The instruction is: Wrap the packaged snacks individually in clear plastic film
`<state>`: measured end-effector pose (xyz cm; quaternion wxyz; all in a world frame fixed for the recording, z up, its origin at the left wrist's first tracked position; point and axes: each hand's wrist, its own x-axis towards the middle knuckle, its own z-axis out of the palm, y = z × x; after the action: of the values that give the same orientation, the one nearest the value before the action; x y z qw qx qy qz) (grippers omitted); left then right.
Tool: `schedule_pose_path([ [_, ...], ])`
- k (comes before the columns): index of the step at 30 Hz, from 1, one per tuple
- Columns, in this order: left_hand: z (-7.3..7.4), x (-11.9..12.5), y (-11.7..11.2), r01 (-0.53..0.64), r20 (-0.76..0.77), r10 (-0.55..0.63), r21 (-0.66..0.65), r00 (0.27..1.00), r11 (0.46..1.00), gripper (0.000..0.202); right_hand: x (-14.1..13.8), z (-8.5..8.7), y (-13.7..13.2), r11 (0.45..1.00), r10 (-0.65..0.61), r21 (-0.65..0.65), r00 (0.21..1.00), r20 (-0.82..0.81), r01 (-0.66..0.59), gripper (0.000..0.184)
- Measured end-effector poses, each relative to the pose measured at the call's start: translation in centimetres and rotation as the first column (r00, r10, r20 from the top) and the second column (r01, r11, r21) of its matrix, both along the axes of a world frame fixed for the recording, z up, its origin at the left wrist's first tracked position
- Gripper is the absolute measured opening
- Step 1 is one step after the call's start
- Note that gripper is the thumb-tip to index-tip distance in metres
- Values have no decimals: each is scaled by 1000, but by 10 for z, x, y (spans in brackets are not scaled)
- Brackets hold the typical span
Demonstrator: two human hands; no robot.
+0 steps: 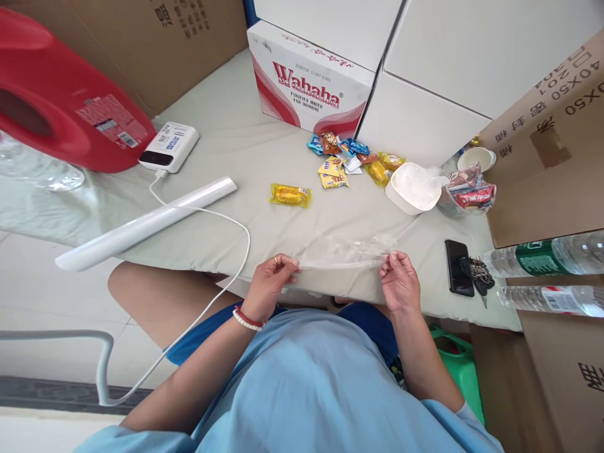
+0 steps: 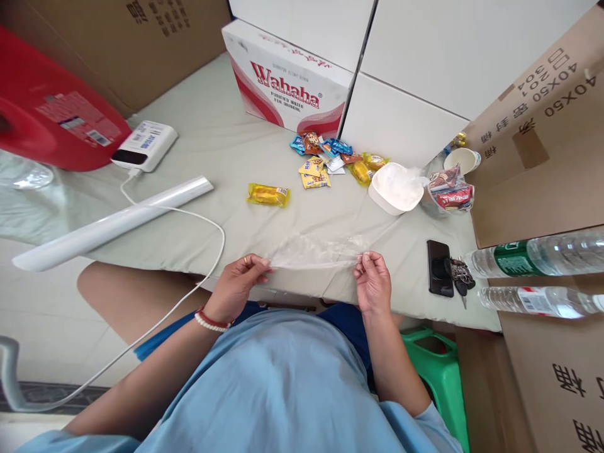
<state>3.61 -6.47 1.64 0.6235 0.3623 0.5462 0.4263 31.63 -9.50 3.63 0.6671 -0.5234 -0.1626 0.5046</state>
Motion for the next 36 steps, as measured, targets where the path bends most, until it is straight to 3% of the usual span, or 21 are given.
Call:
schedule_pose_path([
  [4,5,-6,-9,23,-411,101,285,906,958,33,-4,7,-4,987,110,119,993,-48,-104,24],
  [6,15,0,-9,86,-502,170,446,848,891,37,-8,15,-6,969,183,178,982,-46,-173,21],
  [8,26,14,-6,193,-551,187,559,813,807,59,-11,25,-8,945,247,225,969,-13,-238,18],
  [10,31,31,-1,292,-599,155,579,785,761,83,-13,35,-10,912,315,266,948,35,-313,16],
  [11,30,39,3,321,-620,124,555,775,767,86,-13,40,-12,891,349,289,935,58,-350,16],
  [13,24,51,12,346,-625,19,457,780,820,60,-9,51,-15,852,390,337,915,106,-402,15],
  [15,19,56,21,337,-554,-91,361,827,869,23,1,62,-17,836,375,361,911,174,-413,16],
  [16,19,55,24,315,-492,-120,336,862,888,14,7,68,-18,846,345,350,913,218,-403,16],
  [19,33,44,31,177,-208,-124,261,970,949,20,29,83,-18,920,220,225,897,383,-322,20],
  [22,60,28,36,148,136,-159,83,978,985,31,48,88,-10,964,206,55,862,463,-260,26],
  [25,79,11,50,330,229,-314,-36,922,943,33,61,76,8,941,335,-83,863,378,-329,34],
  [27,81,0,69,444,146,-429,-96,892,891,32,67,60,26,913,408,-136,860,307,-385,39],
  [29,77,-9,94,444,-49,-452,-116,891,888,29,70,41,47,900,435,-156,851,293,-406,42],
  [30,75,-12,106,398,-202,-408,-90,891,913,26,71,30,57,902,432,-154,846,311,-404,43],
  [33,74,-17,133,209,-589,-101,118,802,971,25,67,3,86,919,391,-118,824,410,-377,40],
  [36,85,-9,134,114,-666,188,383,722,917,26,59,-13,106,926,363,-89,801,477,-367,36],
])
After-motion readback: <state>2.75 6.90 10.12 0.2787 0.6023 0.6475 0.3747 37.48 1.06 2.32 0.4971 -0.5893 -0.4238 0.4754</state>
